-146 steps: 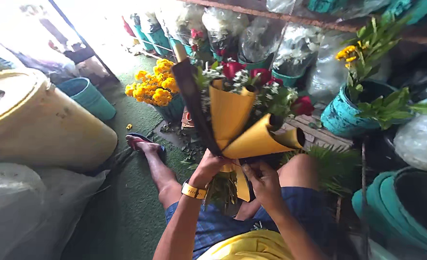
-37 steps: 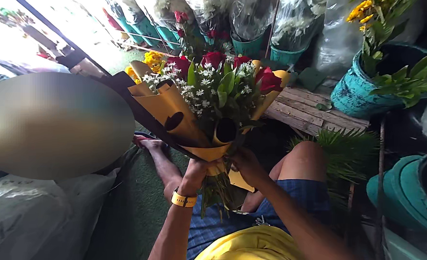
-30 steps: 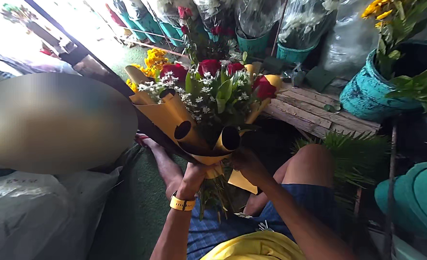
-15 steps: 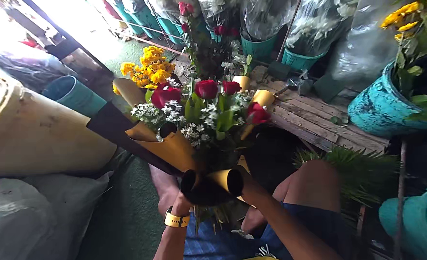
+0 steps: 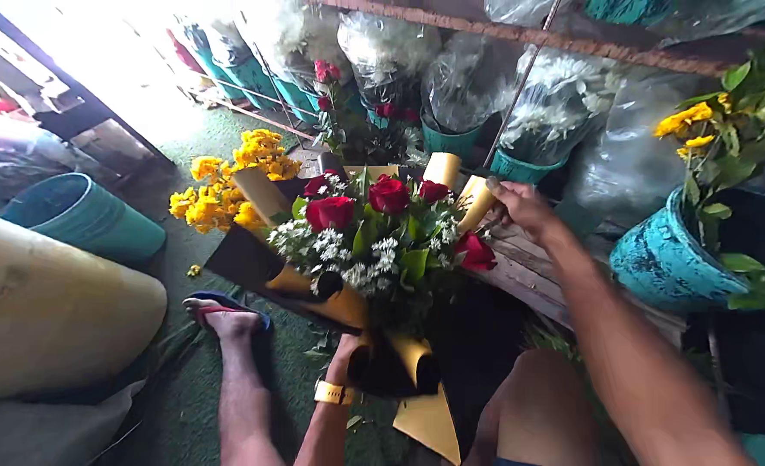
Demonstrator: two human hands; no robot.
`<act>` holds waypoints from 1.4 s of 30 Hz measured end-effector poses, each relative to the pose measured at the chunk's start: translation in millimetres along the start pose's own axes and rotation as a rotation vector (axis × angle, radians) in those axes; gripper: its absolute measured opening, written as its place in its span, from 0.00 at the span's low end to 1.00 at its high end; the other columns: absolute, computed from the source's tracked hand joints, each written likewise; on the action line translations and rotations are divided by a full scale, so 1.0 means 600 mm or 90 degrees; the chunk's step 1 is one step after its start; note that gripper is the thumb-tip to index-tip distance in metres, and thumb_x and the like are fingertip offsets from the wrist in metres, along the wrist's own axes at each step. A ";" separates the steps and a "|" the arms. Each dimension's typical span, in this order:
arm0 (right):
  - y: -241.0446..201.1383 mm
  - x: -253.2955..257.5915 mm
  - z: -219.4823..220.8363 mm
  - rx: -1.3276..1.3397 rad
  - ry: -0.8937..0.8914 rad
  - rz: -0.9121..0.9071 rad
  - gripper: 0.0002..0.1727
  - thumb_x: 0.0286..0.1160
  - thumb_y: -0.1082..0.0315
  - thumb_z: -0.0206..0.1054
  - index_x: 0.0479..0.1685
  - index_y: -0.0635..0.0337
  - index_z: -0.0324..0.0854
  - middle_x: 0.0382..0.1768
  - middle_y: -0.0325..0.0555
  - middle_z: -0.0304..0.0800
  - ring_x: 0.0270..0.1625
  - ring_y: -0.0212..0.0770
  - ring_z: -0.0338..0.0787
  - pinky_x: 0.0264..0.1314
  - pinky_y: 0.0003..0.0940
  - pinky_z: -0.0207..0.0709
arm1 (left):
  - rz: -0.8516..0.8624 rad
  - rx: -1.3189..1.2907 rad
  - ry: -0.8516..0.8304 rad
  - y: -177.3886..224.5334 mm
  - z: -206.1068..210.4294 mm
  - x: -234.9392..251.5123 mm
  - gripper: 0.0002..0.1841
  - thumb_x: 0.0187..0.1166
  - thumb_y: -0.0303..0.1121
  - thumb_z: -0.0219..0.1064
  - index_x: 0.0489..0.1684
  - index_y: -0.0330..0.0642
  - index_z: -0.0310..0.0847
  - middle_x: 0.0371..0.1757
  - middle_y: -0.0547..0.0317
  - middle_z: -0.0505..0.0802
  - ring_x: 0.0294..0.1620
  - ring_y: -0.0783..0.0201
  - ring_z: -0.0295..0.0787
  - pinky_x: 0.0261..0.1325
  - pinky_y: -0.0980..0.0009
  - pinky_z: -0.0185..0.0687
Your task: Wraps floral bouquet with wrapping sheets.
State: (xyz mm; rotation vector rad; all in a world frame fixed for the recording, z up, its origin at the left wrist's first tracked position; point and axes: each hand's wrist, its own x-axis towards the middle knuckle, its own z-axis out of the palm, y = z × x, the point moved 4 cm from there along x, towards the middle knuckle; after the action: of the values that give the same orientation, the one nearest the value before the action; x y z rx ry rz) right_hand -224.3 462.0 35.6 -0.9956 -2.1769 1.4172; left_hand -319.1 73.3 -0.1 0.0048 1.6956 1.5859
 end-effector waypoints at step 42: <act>-0.153 -0.204 0.155 0.005 0.297 -0.501 0.29 0.97 0.55 0.39 0.36 0.63 0.82 0.40 0.44 0.87 0.50 0.38 0.88 0.59 0.42 0.84 | 0.072 0.472 -0.100 -0.098 -0.045 0.265 0.39 0.73 0.67 0.65 0.67 0.38 0.80 0.55 0.42 0.92 0.59 0.46 0.89 0.64 0.37 0.81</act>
State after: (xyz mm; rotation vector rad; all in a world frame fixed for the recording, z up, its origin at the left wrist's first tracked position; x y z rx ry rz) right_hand -231.6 290.7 87.4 -0.3236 -1.8719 0.7299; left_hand -412.8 117.6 -136.8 0.5881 2.0813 0.9176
